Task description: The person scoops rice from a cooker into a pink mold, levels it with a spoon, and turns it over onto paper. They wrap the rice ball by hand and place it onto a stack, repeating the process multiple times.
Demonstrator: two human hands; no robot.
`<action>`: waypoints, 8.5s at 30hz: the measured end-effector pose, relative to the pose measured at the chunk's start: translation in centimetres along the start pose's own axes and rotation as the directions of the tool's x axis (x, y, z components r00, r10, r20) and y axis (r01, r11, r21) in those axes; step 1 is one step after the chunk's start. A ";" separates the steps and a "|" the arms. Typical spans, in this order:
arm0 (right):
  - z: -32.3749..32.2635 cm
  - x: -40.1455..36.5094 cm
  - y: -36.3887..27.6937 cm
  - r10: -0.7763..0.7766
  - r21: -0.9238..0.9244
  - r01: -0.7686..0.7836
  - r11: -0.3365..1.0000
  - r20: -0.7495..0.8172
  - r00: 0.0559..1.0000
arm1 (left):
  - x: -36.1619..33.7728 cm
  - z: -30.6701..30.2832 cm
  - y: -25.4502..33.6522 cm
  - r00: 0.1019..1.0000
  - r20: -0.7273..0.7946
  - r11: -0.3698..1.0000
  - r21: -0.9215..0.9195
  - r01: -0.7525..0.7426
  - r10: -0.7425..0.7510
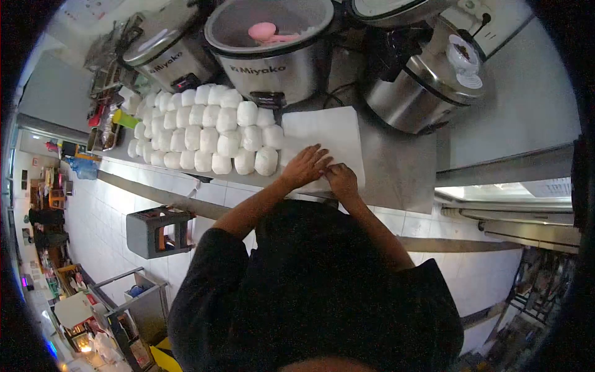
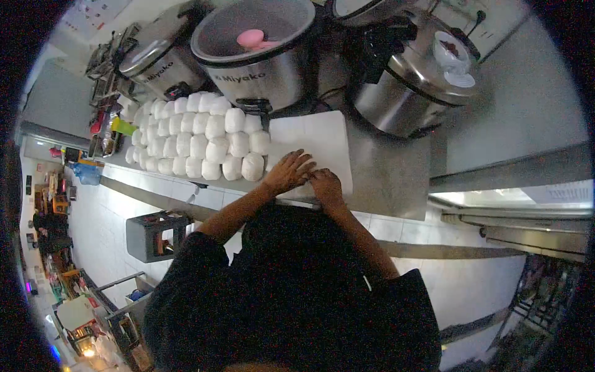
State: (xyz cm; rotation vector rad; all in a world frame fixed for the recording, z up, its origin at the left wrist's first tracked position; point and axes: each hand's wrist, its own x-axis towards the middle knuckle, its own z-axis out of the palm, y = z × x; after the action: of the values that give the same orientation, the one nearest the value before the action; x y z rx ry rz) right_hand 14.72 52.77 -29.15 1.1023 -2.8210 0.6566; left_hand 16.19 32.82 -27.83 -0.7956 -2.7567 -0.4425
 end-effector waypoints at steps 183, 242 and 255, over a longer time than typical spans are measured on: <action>-4.7 9.8 -1.4 0.086 -0.004 -0.087 0.996 -0.075 0.993 | -3.7 -1.9 -0.7 0.959 0.284 0.962 -0.256 0.098 -0.022; -9.8 11.4 -11.8 0.579 0.851 -0.164 0.499 -0.186 0.794 | 1.5 -20.6 -2.4 0.906 -0.411 0.602 -0.699 -0.385 0.102; -3.9 24.5 -28.4 0.240 0.669 0.032 0.742 -0.310 0.920 | -10.4 -21.8 -12.9 0.741 -0.119 0.234 -0.971 0.052 -0.660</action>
State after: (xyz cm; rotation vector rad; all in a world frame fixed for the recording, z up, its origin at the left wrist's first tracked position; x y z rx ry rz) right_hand 14.60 20.03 -10.43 0.7278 -2.3438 1.7762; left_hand 20.74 9.80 -13.67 -0.0033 -1.8531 -2.1588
